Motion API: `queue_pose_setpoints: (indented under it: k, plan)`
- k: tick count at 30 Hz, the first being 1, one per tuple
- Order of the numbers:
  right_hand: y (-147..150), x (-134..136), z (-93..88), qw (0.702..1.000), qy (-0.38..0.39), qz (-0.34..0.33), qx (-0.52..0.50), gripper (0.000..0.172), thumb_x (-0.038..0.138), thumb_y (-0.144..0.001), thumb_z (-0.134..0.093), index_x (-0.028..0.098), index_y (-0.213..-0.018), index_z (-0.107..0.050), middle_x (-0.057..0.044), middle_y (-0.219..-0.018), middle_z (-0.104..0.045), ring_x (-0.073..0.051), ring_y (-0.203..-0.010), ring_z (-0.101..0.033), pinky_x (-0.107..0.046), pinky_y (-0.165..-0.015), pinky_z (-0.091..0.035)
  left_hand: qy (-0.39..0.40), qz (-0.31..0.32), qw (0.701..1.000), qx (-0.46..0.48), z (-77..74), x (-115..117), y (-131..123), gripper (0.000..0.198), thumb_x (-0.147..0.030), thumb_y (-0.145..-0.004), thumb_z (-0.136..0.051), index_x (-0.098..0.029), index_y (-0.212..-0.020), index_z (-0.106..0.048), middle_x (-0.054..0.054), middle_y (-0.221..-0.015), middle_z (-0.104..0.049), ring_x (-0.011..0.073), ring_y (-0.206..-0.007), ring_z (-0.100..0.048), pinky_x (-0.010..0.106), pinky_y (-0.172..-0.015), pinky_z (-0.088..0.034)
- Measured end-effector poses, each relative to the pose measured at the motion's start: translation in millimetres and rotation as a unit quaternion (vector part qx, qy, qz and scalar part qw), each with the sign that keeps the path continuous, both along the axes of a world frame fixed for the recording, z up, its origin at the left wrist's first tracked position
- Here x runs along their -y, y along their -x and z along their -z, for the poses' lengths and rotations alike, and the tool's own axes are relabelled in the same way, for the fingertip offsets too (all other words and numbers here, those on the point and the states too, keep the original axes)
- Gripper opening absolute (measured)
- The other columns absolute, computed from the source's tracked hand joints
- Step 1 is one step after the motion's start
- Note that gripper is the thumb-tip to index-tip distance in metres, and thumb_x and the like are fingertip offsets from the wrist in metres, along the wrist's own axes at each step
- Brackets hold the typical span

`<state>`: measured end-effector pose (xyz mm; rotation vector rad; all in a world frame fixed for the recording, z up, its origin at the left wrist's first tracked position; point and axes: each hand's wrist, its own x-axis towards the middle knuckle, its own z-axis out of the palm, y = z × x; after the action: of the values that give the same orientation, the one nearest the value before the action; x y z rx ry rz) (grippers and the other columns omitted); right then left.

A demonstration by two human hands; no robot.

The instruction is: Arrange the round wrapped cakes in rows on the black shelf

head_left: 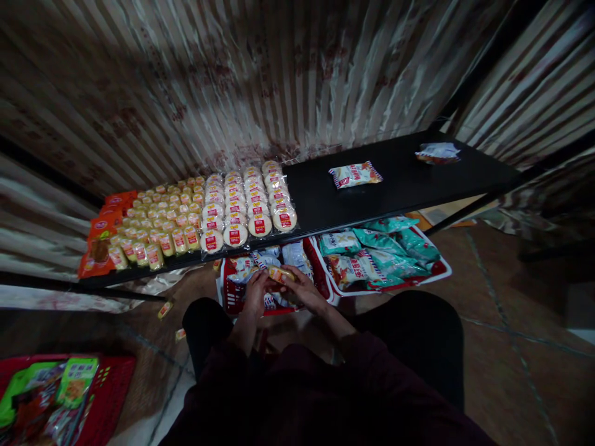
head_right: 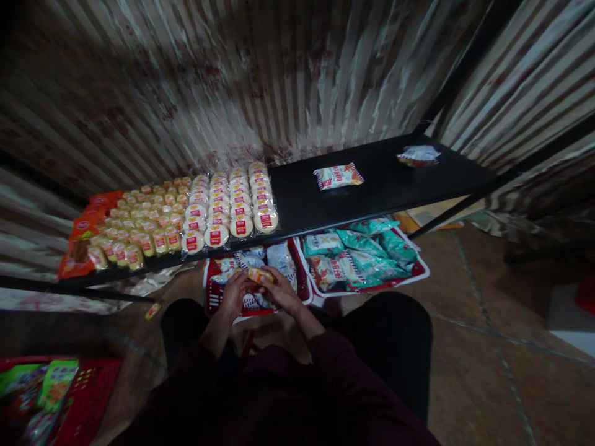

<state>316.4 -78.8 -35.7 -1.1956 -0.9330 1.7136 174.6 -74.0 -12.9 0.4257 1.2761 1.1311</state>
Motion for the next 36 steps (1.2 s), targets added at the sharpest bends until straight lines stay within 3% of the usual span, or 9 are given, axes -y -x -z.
queue_pose_setpoints:
  k: [7,13,21,24,27,32,36]
  plan:
    - [3,-8,3.2,0.990,0.085,0.085,-0.070,0.033,0.039,-0.073,-0.065,0.024,-0.102,-0.060,-0.003,-0.087,-0.071,-0.016,-0.068,-0.068,-0.024,-0.054,-0.050,0.013,-0.024,0.999,-0.022,1.3,-6,4,0.037,-0.041,-0.054,-0.075,-0.016,-0.077,-0.059,-0.001,-0.066,-0.062,0.0110,-0.053,-0.059,0.020,-0.048,-0.036]
    - [6,-10,10.2,0.996,0.061,0.044,-0.039,0.040,0.046,-0.066,-0.071,0.022,-0.097,-0.064,-0.003,-0.083,-0.070,-0.015,-0.068,-0.064,-0.023,-0.055,-0.047,0.010,-0.067,0.997,-0.047,-0.5,-12,4,0.039,-0.047,-0.055,-0.074,-0.017,-0.075,-0.058,-0.003,-0.061,-0.059,0.0086,-0.048,-0.055,0.019,-0.046,-0.033]
    - [13,-11,14.0,0.995,0.052,0.070,-0.038,0.045,0.049,-0.058,-0.075,0.021,-0.091,-0.062,-0.001,-0.077,-0.067,-0.014,-0.068,-0.061,-0.024,-0.059,-0.047,-0.002,-0.041,0.999,-0.032,0.1,-11,5,0.041,-0.044,-0.055,-0.075,-0.017,-0.082,-0.061,0.000,-0.071,-0.064,0.0105,-0.056,-0.058,0.020,-0.051,-0.040]
    - [15,-9,12.6,0.997,0.019,0.069,-0.007,0.043,0.048,-0.059,-0.075,0.021,-0.090,-0.061,-0.001,-0.083,-0.068,-0.016,-0.074,-0.063,-0.028,-0.068,-0.049,-0.022,-0.032,0.997,-0.062,6.5,-9,2,0.037,-0.040,-0.054,-0.077,-0.017,-0.078,-0.060,0.000,-0.071,-0.063,0.0092,-0.055,-0.056,0.021,-0.053,-0.041]
    - [18,-6,6.8,0.996,-0.033,0.071,0.030,0.041,0.046,-0.064,-0.072,0.022,-0.095,-0.058,-0.001,-0.091,-0.068,-0.017,-0.082,-0.064,-0.032,-0.079,-0.050,-0.011,-0.062,0.996,-0.070,7.9,-8,-2,0.039,-0.040,-0.053,-0.077,-0.018,-0.080,-0.058,-0.003,-0.068,-0.060,0.0086,-0.054,-0.054,0.022,-0.054,-0.042]
    - [26,-1,-6.5,0.984,-0.125,0.067,0.109,0.036,0.037,-0.071,-0.064,0.024,-0.104,-0.055,-0.001,-0.104,-0.064,-0.019,-0.096,-0.062,-0.035,-0.089,-0.048,0.002,-0.094,0.995,-0.023,-2.5,-8,-7,0.040,-0.037,-0.053,-0.078,-0.018,-0.081,-0.055,-0.001,-0.071,-0.061,0.0102,-0.061,-0.057,0.023,-0.059,-0.044]
    - [31,3,-9.2,0.967,-0.178,0.060,0.170,0.036,0.031,-0.074,-0.056,0.024,-0.109,-0.054,-0.003,-0.109,-0.062,-0.019,-0.097,-0.060,-0.034,-0.087,-0.050,0.001,-0.078,0.997,0.013,-10.9,-4,-7,0.035,-0.035,-0.056,-0.074,-0.019,-0.082,-0.058,0.000,-0.075,-0.062,0.0105,-0.063,-0.058,0.022,-0.060,-0.043]
